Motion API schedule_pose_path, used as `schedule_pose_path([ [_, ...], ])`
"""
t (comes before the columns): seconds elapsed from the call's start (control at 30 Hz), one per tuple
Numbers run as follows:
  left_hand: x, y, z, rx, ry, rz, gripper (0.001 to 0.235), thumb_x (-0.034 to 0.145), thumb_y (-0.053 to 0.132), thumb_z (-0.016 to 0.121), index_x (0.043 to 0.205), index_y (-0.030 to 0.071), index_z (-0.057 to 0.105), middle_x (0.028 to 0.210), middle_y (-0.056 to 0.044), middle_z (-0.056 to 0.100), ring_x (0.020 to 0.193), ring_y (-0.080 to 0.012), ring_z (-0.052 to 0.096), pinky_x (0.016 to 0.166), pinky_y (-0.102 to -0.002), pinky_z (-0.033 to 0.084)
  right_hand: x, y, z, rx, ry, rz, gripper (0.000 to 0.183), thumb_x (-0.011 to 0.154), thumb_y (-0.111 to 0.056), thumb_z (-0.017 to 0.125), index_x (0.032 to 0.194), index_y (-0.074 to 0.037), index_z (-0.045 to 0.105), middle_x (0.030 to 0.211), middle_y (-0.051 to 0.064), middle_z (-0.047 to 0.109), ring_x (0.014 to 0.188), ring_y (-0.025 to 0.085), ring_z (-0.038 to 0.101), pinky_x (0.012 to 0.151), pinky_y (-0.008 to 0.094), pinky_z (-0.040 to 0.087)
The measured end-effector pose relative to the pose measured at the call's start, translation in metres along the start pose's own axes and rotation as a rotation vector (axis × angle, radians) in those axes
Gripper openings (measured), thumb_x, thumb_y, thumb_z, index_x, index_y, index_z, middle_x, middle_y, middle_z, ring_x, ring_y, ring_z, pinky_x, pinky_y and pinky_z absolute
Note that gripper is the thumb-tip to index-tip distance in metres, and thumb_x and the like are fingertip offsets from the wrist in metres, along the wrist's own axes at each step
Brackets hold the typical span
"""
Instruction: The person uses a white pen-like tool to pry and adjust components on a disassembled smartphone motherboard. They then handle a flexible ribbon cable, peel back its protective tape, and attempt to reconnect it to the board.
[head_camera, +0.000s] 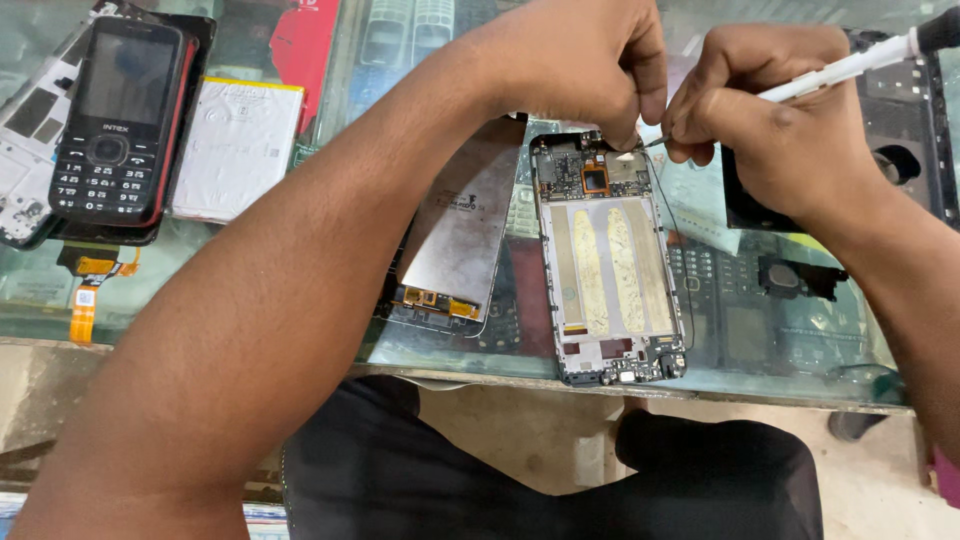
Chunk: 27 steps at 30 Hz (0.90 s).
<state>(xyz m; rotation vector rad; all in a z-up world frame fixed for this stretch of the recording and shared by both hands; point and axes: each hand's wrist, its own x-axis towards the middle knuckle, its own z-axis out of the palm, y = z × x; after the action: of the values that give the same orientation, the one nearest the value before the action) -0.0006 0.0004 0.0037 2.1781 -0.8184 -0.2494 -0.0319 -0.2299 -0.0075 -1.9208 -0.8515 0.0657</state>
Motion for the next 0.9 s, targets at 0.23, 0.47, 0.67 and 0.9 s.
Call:
schedule_pose_path([
  [0.23, 0.003, 0.0, 0.002, 0.014, 0.0, -0.018, 0.026, 0.056, 0.013, 0.089, 0.08, 0.011, 0.077, 0.073, 0.002, 0.076, 0.064, -0.0076, 0.071, 0.056, -0.027, 0.054, 0.005, -0.03, 0.009, -0.324, 0.021, -0.072, 0.015, 0.09, 0.002, 0.06, 0.075, 0.002, 0.061, 0.072, 0.008, 0.066, 0.063, 0.012, 0.062, 0.058, 0.027, 0.048],
  [0.47, 0.005, -0.004, 0.002, 0.025, -0.018, -0.026, 0.022, 0.059, 0.012, 0.089, 0.071, 0.009, 0.071, 0.066, 0.002, 0.07, 0.059, -0.0089, 0.065, 0.053, -0.03, 0.049, 0.009, -0.04, 0.012, -0.444, -0.013, -0.138, 0.012, 0.087, 0.001, 0.059, 0.076, 0.005, 0.062, 0.07, 0.012, 0.065, 0.057, 0.016, 0.06, 0.054, 0.032, 0.043],
  [0.67, 0.007, -0.005, 0.003, -0.006, -0.029, 0.029, 0.017, 0.059, 0.008, 0.084, 0.067, 0.007, 0.069, 0.066, 0.001, 0.072, 0.061, -0.0076, 0.069, 0.054, -0.028, 0.053, 0.008, -0.03, 0.014, -0.403, 0.004, -0.08, 0.015, 0.09, 0.001, 0.06, 0.076, 0.004, 0.059, 0.066, 0.011, 0.062, 0.054, 0.016, 0.056, 0.053, 0.031, 0.041],
  [0.9, 0.003, -0.002, 0.001, -0.02, -0.023, 0.048, 0.018, 0.059, 0.007, 0.083, 0.076, 0.008, 0.078, 0.071, -0.002, 0.076, 0.064, -0.01, 0.071, 0.057, -0.028, 0.053, -0.001, -0.009, 0.012, -0.467, 0.086, -0.134, 0.016, 0.091, 0.002, 0.061, 0.075, 0.003, 0.059, 0.071, 0.009, 0.062, 0.055, 0.012, 0.056, 0.054, 0.028, 0.041],
])
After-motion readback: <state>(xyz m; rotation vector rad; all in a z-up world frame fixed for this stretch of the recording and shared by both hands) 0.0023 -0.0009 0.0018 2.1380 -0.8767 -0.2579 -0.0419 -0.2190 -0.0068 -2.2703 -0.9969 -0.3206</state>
